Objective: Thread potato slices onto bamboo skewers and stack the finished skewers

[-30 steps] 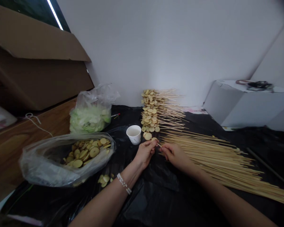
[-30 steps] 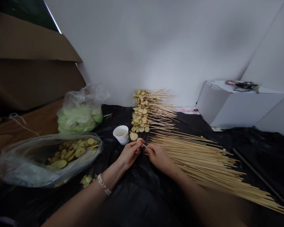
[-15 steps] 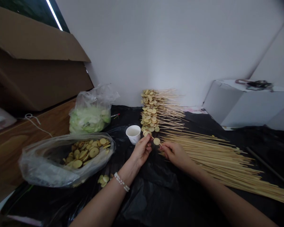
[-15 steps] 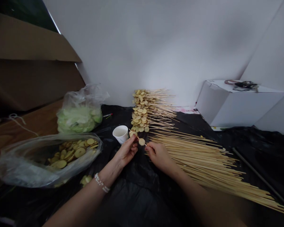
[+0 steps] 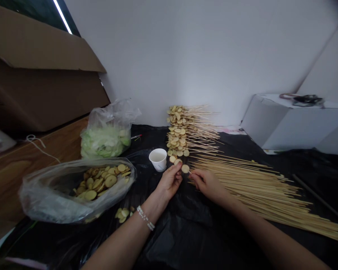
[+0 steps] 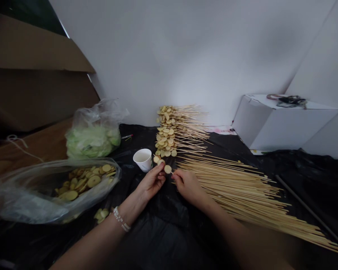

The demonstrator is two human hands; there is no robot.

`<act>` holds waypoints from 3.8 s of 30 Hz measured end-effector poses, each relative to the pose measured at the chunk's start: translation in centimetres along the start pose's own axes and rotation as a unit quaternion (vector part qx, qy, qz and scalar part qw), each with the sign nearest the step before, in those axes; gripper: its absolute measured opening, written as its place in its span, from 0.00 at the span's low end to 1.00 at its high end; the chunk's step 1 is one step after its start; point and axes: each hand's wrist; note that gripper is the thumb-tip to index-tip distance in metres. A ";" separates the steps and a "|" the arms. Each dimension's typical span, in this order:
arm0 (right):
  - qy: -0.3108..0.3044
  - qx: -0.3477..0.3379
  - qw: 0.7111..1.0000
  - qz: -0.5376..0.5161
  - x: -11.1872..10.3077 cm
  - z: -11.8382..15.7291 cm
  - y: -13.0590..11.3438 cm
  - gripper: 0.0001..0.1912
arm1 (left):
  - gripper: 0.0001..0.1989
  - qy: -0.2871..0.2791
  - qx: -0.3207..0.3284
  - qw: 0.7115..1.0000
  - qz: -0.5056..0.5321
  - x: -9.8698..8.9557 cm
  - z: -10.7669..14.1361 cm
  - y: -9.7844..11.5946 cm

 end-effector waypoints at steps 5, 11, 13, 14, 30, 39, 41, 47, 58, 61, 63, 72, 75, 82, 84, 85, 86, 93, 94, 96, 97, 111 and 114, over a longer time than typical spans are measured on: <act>-0.003 0.005 1.000 -0.013 0.0 0.0 0.0 0.17 | 0.12 0.015 0.036 0.999 -0.033 0.0 -0.1 -0.1; -0.014 0.017 0.999 -0.025 0.2 0.1 0.2 0.17 | 0.14 0.009 0.031 0.999 -0.026 0.2 0.1 0.0; -0.014 0.020 0.999 -0.025 0.1 0.1 0.3 0.16 | 0.14 0.004 0.028 0.999 -0.026 0.2 0.1 0.0; -0.011 0.021 0.999 -0.023 0.0 0.1 0.4 0.16 | 0.13 0.003 0.025 0.999 -0.026 0.1 0.1 0.0; -0.044 0.097 0.988 -0.108 -3.5 -0.6 1.0 0.14 | 0.06 0.048 0.056 0.996 -0.043 0.0 -0.1 1.1; -0.110 0.098 0.980 -0.132 -2.8 0.1 -0.1 0.14 | 0.15 0.049 0.103 0.991 -0.065 0.0 -0.1 0.6; -0.100 0.080 0.986 -0.105 -2.4 0.1 -0.1 0.15 | 0.17 0.051 0.127 0.987 -0.081 -0.2 -0.3 0.5; -0.052 0.053 0.994 -0.082 -0.9 0.0 0.4 0.14 | 0.17 0.061 0.181 0.973 -0.132 -0.6 -0.4 0.3; 0.018 -0.021 0.997 0.073 0.0 0.3 1.3 0.14 | 0.18 0.080 0.178 0.963 -0.187 -0.2 -0.2 -0.2; 0.037 -0.047 0.992 0.110 0.1 0.3 1.2 0.14 | 0.18 0.083 0.174 0.963 -0.189 -0.3 -0.2 -0.2; 0.017 -0.025 0.998 0.059 0.0 0.2 1.2 0.14 | 0.18 0.080 0.170 0.963 -0.192 -0.3 -0.3 -0.2; -0.136 0.201 0.891 -0.383 -0.4 0.0 2.4 0.14 | 0.18 0.044 0.155 0.965 -0.206 -0.3 -0.3 -0.2; -0.128 0.201 0.898 -0.370 -0.2 0.0 2.3 0.15 | 0.18 0.039 0.157 0.964 -0.210 -0.2 -0.2 -0.2; -0.079 0.201 0.917 -0.334 0.3 -0.3 1.4 0.18 | 0.19 0.037 0.158 0.964 -0.213 -0.1 0.0 -0.4; -0.068 0.213 0.922 -0.317 0.3 -0.3 1.2 0.17 | 0.19 0.035 0.159 0.963 -0.216 0.0 0.1 -0.4; -0.062 0.215 0.926 -0.304 0.2 -0.4 1.2 0.17 | 0.19 0.033 0.163 0.961 -0.219 0.0 0.1 -0.4; -0.053 0.211 0.931 -0.292 0.2 -0.4 1.1 0.16 | 0.19 0.031 0.167 0.960 -0.222 0.0 0.1 -0.5; -0.039 0.187 0.942 -0.274 0.3 -0.3 0.7 0.19 | 0.18 0.030 0.174 0.956 -0.233 0.2 0.3 -0.5; -0.042 0.184 0.943 -0.273 0.3 -0.3 0.6 0.19 | 0.18 0.031 0.174 0.956 -0.235 0.3 0.4 -0.5; -0.045 0.178 0.947 -0.264 0.2 -0.2 0.4 0.20 | 0.18 0.033 0.173 0.956 -0.237 0.4 0.4 -0.4; -0.047 0.175 0.948 -0.260 0.2 -0.2 0.4 0.20 | 0.18 0.034 0.174 0.955 -0.237 0.4 0.5 -0.4; 0.005 0.115 0.973 -0.202 0.2 -0.3 0.0 0.18 | 0.18 0.025 0.171 0.953 -0.250 0.7 0.8 -0.8; 0.009 0.107 0.975 -0.197 0.2 -0.2 0.0 0.18 | 0.18 0.018 0.176 0.951 -0.252 0.7 0.9 -0.9</act>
Point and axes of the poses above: each hand's wrist, its own z-axis away from the middle knuckle, its own x-axis out of the palm, y = z × x, and after that the axes turned 3 degrees about -z, right-handed
